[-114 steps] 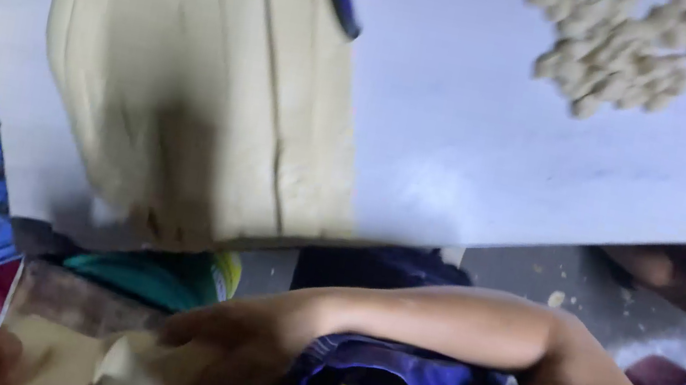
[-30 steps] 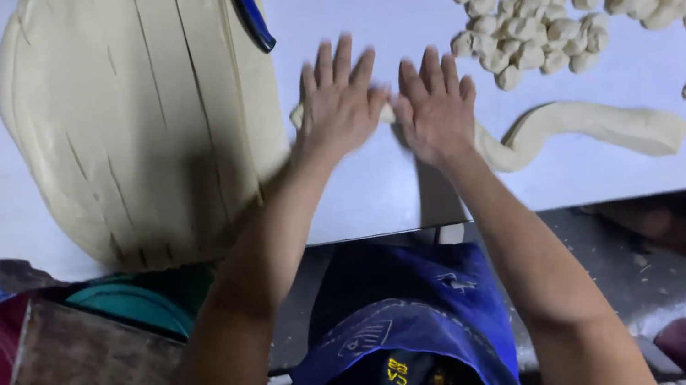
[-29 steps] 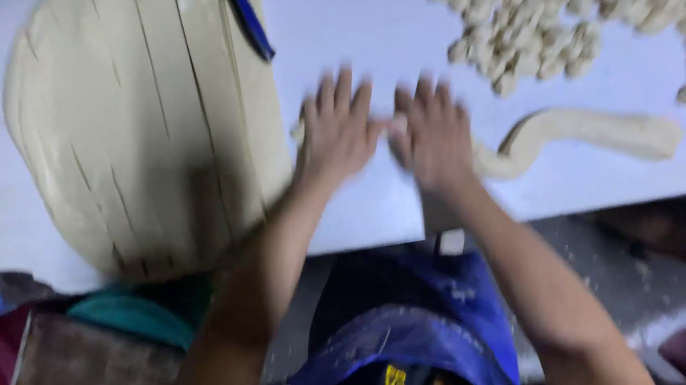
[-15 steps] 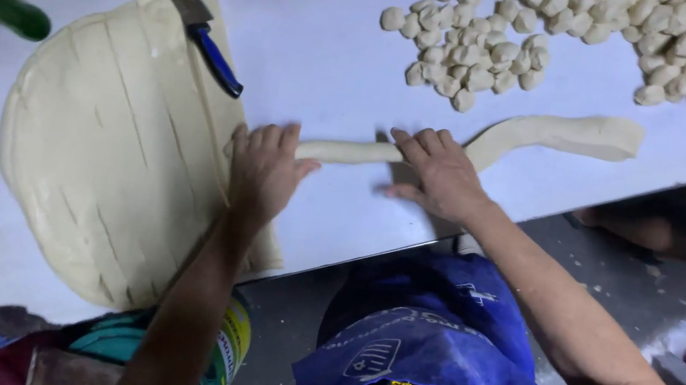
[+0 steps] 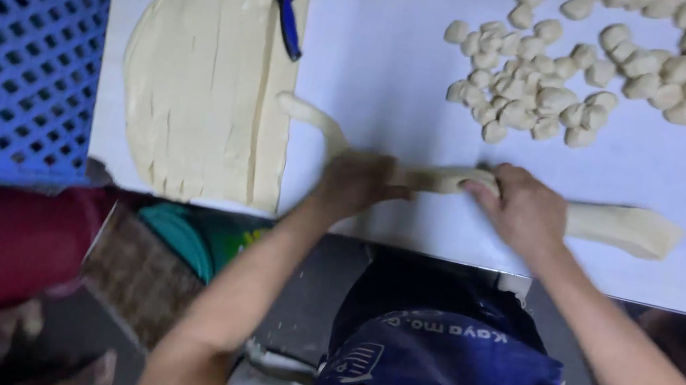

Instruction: Cutting dough into strips with a knife and shaping them into small balls on a floured surface.

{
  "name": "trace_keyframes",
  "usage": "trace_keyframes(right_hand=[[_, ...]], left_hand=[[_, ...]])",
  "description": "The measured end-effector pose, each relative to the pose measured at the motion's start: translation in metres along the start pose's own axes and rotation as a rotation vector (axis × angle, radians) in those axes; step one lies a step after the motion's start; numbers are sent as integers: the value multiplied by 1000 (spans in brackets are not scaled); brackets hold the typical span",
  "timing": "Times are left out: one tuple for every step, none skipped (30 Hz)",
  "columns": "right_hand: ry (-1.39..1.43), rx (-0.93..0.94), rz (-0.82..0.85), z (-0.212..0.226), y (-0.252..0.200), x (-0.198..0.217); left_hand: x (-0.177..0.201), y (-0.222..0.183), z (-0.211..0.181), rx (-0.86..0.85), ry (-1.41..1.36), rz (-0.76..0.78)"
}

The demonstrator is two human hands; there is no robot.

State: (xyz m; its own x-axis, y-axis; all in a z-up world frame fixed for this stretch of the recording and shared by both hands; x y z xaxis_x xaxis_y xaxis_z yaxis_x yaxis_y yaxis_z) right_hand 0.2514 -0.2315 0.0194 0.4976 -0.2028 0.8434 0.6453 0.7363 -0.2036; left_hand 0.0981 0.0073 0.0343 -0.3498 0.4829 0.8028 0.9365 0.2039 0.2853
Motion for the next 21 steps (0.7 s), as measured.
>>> trace_keyframes(right_hand=[[3, 22, -92, 14, -9, -4], [13, 30, -60, 23, -5, -23], [-21, 175, -187, 38, -4, -41], [-51, 351, -327, 58, 7, -57], [-36, 391, -307, 62, 2, -70], [-141, 423, -390, 68, -1, -80], [-246, 452, -475, 75, -3, -90], [-261, 445, -470, 77, -6, -89], [-298, 458, -443, 81, -9, -91], [-338, 475, -404, 85, -19, -95], [-356, 471, -385, 79, -5, -95], [-364, 391, -207, 77, 17, -100], [-368, 307, -30, 75, 36, -105], [-372, 279, -17, 81, 42, -101], [-324, 247, 38, 88, 47, -97], [-307, 200, 48, 83, 70, -77], [-342, 157, 18, 78, 83, -71], [-331, 161, -19, 78, 93, -70], [-320, 166, -56, 79, 102, -70], [-330, 141, -51, 82, 96, -77], [-329, 191, -146, 85, 90, -82]], left_hand=[[18, -12, -1, 291, -287, 53], [21, -25, 8, 325, -283, 59], [25, -41, 17, 310, 146, 203], [34, -57, 30, 294, 586, 329], [29, -61, 3, 338, 601, 323], [24, -54, -18, 304, 570, 306], [20, -46, -36, 270, 539, 289], [-2, -47, -30, 265, 523, 287], [-23, -49, -22, 275, 500, 215], [-46, -59, -18, 297, 468, 144], [-55, -48, -11, 303, 444, 146], [-54, -32, 0, 210, 631, -108], [-54, -19, 10, 114, 809, -369], [-34, -12, 11, 107, 784, -353], [-18, -6, 17, 231, 679, -42], [-10, 27, 26, 307, 555, 231], [-17, 44, 35, 257, 522, 210], [-20, 50, 47, 337, 475, 212], [-24, 55, 59, 416, 425, 217], [-24, 54, 64, 402, 405, 229], [-27, 53, 68, 417, 425, 273]])
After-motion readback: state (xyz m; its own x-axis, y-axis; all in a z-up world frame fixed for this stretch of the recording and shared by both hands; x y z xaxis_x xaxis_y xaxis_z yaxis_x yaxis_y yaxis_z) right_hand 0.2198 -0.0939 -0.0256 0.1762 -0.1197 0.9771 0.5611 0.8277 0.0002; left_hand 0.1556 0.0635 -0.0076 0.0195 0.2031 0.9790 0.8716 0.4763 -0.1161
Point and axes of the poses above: each hand's wrist, its own y-axis towards the middle knuckle, its own x-axis out of the back of the hand, z = x × y, the point moved 2 cm from there along y, towards the middle knuckle, and after that the axes turned 1 degree about x, right-handed, at the moved point
